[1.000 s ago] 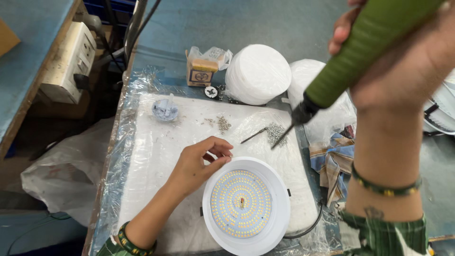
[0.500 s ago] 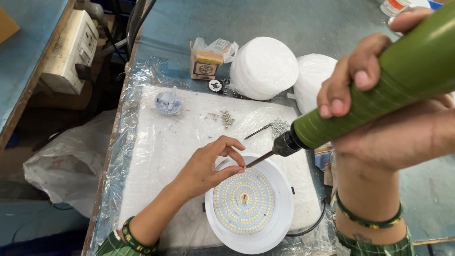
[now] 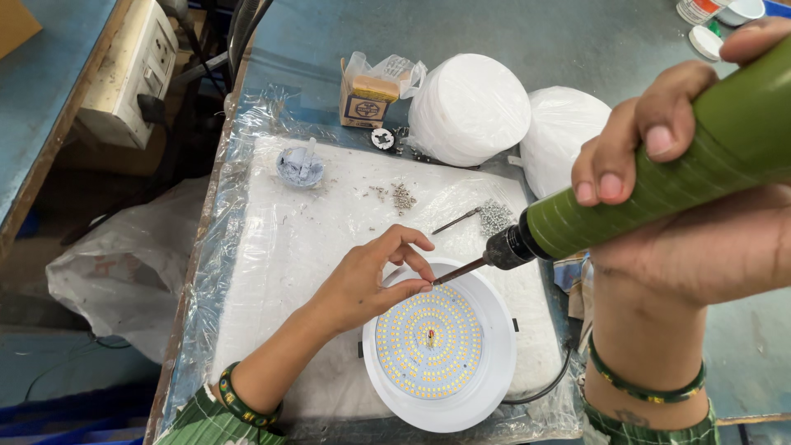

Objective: The person aligns a round LED panel inside a white light fixture housing on the workbench, then uses a green electric screwdriver to drive screws and secure the panel. They wipe the fixture with a cloth, continue screwing at several points around the rim, and finally move the finished fixture aside.

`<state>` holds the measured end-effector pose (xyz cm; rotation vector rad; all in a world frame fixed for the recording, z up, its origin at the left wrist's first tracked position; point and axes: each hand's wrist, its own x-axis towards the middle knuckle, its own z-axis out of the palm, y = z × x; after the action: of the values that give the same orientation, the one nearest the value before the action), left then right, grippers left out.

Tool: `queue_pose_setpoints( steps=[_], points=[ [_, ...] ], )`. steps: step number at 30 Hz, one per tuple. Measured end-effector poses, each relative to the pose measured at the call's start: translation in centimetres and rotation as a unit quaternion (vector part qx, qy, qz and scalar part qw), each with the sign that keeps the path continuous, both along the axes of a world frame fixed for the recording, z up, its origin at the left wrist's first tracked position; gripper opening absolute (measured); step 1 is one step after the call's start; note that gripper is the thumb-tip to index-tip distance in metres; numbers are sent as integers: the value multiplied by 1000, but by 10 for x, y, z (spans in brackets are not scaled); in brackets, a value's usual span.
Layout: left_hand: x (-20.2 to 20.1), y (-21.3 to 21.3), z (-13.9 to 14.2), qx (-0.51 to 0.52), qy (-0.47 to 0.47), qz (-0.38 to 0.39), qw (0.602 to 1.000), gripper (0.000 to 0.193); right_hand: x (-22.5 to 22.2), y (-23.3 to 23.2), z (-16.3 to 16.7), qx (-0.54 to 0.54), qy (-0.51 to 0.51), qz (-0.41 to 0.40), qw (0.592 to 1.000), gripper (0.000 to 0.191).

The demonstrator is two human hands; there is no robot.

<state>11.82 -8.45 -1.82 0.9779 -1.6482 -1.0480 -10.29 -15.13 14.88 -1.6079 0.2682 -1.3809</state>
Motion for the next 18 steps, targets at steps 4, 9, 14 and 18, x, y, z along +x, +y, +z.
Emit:
queue_pose_setpoints(
  steps=[4, 9, 14, 18],
  points=[
    [-1, 0, 0, -5, 5, -10, 1000, 45, 0, 1, -2, 5, -6, 1, 1000, 79],
    [-3, 2, 0, 12, 11, -9, 1000, 46, -5, 7, -8, 18, -22, -1, 1000, 81],
    [-11, 3, 1, -108, -97, 23, 989, 42, -16, 23, -23, 50, -52, -7, 997, 83],
    [-24, -1, 4, -138, -161, 21, 977, 44, -21, 34, -32, 74, -76, -19, 994, 85]
  ],
)
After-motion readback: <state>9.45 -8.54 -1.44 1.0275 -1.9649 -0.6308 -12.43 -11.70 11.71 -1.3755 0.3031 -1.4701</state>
